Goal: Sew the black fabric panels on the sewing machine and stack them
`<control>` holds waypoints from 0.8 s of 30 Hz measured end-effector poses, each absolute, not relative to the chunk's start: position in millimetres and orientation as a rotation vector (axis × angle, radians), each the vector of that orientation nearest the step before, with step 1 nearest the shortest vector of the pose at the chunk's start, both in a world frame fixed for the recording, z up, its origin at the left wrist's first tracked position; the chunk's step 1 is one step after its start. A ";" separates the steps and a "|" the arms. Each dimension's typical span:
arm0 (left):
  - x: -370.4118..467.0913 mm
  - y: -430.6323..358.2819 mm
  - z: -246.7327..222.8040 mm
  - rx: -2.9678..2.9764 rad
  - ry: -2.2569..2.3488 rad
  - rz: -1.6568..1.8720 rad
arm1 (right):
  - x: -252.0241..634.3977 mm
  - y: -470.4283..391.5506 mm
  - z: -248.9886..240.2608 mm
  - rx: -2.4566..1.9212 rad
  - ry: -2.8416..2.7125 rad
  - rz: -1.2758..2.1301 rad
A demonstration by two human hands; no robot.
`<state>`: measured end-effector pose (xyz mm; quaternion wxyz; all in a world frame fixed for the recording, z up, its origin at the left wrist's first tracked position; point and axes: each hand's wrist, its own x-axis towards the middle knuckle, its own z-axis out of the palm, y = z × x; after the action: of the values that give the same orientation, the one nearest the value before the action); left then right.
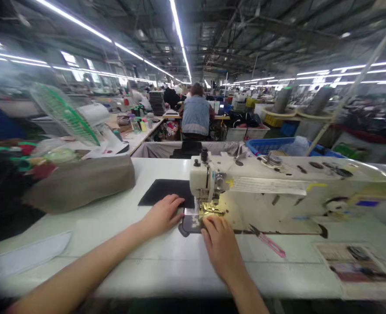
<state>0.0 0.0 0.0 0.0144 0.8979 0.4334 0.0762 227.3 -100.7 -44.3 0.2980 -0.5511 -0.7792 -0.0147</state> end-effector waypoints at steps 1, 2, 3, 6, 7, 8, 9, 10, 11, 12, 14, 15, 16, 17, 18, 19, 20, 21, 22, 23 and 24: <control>-1.5 -0.1 0.3 2.800 1.367 0.215 | 229.5 -101.3 -47.6 -1.442 -2.064 -0.047; -3.5 0.4 1.1 2.800 1.399 0.198 | 231.6 -101.4 -50.9 -1.420 -2.059 -0.055; -6.4 1.7 3.1 2.795 1.445 0.188 | 233.6 -101.1 -54.4 -1.400 -2.052 -0.064; -24.8 11.3 18.8 2.751 1.645 0.210 | 238.1 -98.9 -64.5 -1.341 -2.030 -0.104; -35.1 16.1 27.1 2.722 1.745 0.231 | 239.0 -98.0 -67.2 -1.328 -2.025 -0.116; -47.5 21.5 36.3 2.681 1.857 0.249 | 239.6 -97.3 -69.5 -1.318 -2.020 -0.127; -61.8 27.3 45.6 2.628 1.978 0.267 | 240.0 -96.9 -71.3 -1.314 -2.018 -0.135; -77.2 33.3 54.3 2.565 2.101 0.282 | 240.1 -96.7 -72.6 -1.313 -2.016 -0.139; -92.9 39.3 61.8 2.499 2.214 0.293 | 240.1 -96.8 -73.4 -1.316 -2.015 -0.140; -108.1 45.3 67.6 2.435 2.309 0.300 | 239.9 -96.9 -73.9 -1.320 -2.015 -0.139; -133.1 57.0 73.8 2.358 2.393 0.282 | 239.3 -97.4 -74.1 -1.328 -2.014 -0.134; -141.9 62.6 74.7 2.343 2.398 0.270 | 239.1 -97.6 -73.9 -1.333 -2.015 -0.131; -148.1 68.0 74.6 2.336 2.388 0.260 | 238.9 -97.7 -73.5 -1.337 -2.016 -0.127; -151.9 73.2 73.9 2.332 2.374 0.257 | 238.8 -97.8 -73.0 -1.342 -2.018 -0.122; -154.0 78.1 73.1 2.326 2.361 0.264 | 238.7 -97.8 -72.3 -1.347 -2.020 -0.114; -154.8 82.6 72.4 2.315 2.350 0.281 | 238.7 -97.9 -71.5 -1.352 -2.022 -0.106; -155.2 86.5 71.8 2.300 2.340 0.308 | 238.7 -98.0 -70.7 -1.352 -2.023 -0.101; -155.8 89.7 71.4 2.283 2.330 0.343 | 238.7 -98.1 -69.8 -1.352 -2.023 -0.098; -157.0 92.2 71.3 2.265 2.319 0.388 | 238.7 -98.3 -69.0 -1.351 -2.022 -0.096; -159.0 93.9 71.3 2.240 2.311 0.439 | 238.7 -98.5 -68.2 -1.352 -2.020 -0.095; -162.1 94.6 71.5 2.209 2.307 0.497 | 238.7 -98.6 -67.6 -1.354 -2.019 -0.093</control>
<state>-162.1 94.6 71.5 -0.0455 0.6826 0.7130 0.1536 238.7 -98.6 -67.6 0.3470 -0.5219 -0.7784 -0.0359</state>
